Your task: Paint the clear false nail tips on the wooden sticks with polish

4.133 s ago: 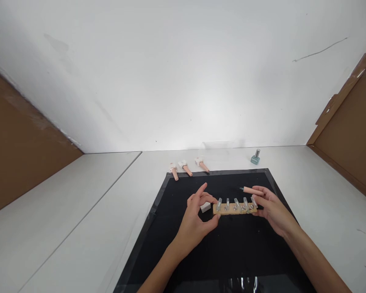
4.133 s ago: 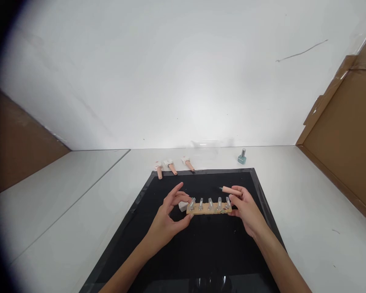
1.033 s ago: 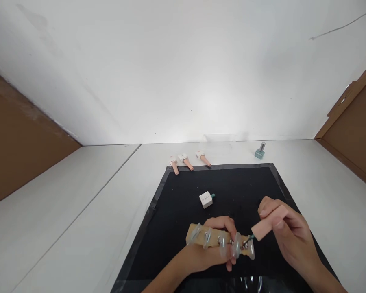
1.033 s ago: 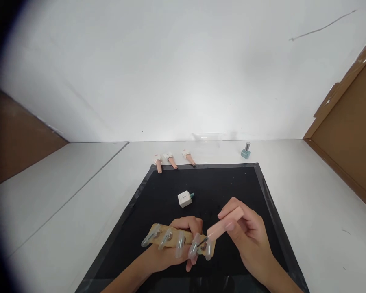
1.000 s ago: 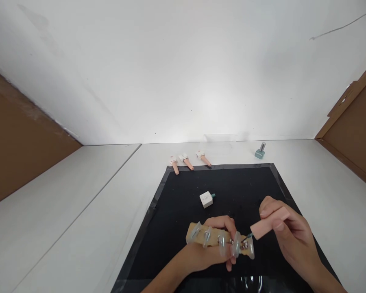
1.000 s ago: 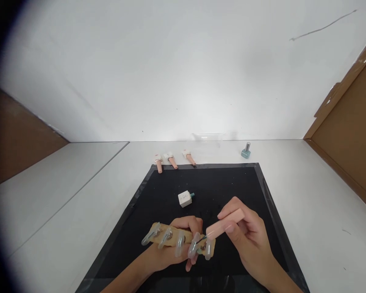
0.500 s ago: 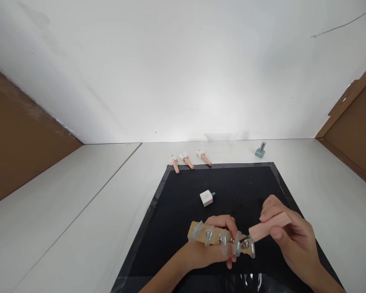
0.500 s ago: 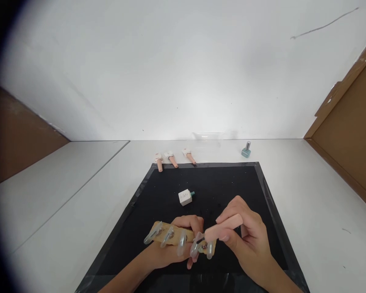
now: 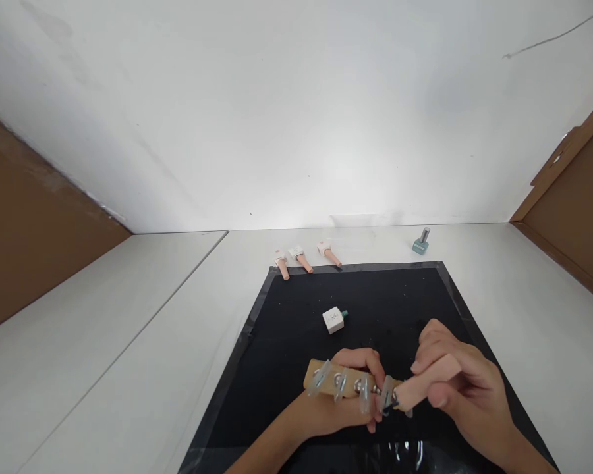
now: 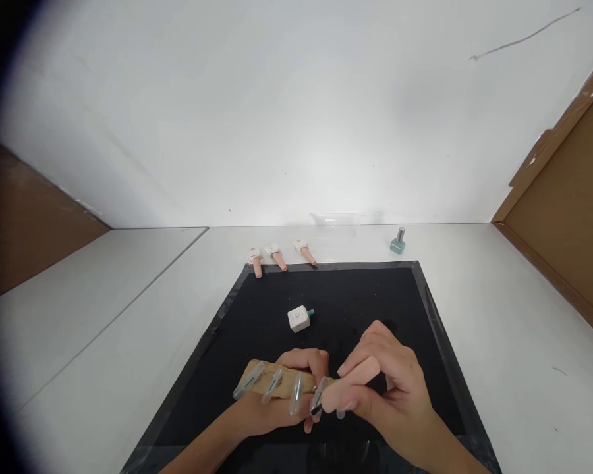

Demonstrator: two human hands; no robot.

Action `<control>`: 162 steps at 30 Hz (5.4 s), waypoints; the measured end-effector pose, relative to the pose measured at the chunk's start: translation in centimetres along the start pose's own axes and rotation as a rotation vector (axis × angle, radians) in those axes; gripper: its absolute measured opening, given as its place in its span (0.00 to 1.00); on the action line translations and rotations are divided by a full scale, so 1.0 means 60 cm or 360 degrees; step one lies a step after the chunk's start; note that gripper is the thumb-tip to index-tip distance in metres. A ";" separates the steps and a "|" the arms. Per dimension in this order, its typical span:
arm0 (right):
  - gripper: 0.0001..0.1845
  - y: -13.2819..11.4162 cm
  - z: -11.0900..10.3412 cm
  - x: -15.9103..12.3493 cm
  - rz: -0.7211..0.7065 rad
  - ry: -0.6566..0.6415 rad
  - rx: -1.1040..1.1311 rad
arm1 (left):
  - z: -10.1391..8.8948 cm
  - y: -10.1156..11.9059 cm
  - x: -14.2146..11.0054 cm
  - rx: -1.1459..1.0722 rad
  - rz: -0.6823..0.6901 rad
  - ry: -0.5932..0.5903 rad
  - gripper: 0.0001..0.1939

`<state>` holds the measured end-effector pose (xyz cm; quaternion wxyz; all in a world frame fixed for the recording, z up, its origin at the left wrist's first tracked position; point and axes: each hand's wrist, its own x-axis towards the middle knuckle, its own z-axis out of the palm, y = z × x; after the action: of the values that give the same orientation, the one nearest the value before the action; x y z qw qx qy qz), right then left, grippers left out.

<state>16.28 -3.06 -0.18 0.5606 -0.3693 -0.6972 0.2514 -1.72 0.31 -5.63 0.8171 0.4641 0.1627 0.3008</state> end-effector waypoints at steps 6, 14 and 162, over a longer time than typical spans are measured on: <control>0.14 0.001 0.000 -0.004 -0.0015 0.0046 -0.0219 | -0.002 -0.007 -0.001 0.0027 0.0123 -0.0057 0.12; 0.18 -0.002 -0.004 0.002 -0.0037 -0.0068 -0.0126 | 0.005 0.007 0.002 0.0301 0.0131 0.0013 0.13; 0.17 -0.001 0.000 0.003 0.0003 0.0025 0.0027 | -0.006 -0.003 -0.001 0.0000 0.0038 0.0007 0.15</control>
<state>16.25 -2.96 -0.05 0.5690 -0.3673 -0.6901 0.2550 -1.89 0.43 -5.94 0.8131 0.4654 0.1590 0.3115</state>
